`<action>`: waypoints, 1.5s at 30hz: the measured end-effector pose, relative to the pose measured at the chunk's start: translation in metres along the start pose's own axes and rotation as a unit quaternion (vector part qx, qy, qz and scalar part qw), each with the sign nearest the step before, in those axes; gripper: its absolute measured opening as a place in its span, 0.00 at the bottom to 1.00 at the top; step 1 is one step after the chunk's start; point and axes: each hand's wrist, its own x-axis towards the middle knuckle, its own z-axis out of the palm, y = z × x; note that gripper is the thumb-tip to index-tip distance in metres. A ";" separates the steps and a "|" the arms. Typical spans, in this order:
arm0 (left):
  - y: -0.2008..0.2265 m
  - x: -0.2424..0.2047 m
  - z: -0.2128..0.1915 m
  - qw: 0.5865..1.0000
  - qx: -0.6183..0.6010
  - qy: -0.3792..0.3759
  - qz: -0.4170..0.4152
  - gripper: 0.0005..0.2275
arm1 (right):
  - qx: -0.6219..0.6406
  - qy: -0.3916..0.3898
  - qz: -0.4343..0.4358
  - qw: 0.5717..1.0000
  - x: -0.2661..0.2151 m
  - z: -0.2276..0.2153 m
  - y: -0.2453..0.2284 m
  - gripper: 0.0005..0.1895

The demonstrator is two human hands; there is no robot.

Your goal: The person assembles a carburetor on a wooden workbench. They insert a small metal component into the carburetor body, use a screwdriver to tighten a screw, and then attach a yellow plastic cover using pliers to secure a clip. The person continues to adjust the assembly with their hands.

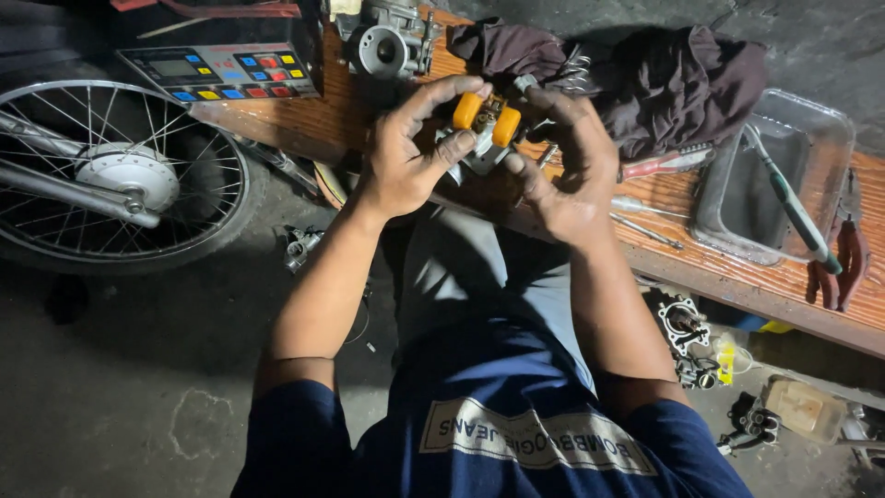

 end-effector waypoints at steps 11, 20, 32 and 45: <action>0.000 -0.001 -0.004 1.000 -0.007 -0.005 0.001 0.17 | -0.075 0.054 0.014 0.996 -0.017 0.027 -0.011 0.23; 0.013 -0.009 0.000 0.999 0.040 0.010 -0.020 0.17 | -0.096 0.101 -0.005 0.990 -0.027 0.040 -0.003 0.17; 0.012 -0.016 0.016 0.955 0.287 0.072 0.020 0.30 | -0.072 0.104 -0.029 0.992 -0.023 0.035 -0.006 0.19; -0.013 -0.024 0.036 0.953 0.230 0.190 0.053 0.29 | 0.026 0.171 -0.049 0.984 -0.023 0.037 0.002 0.12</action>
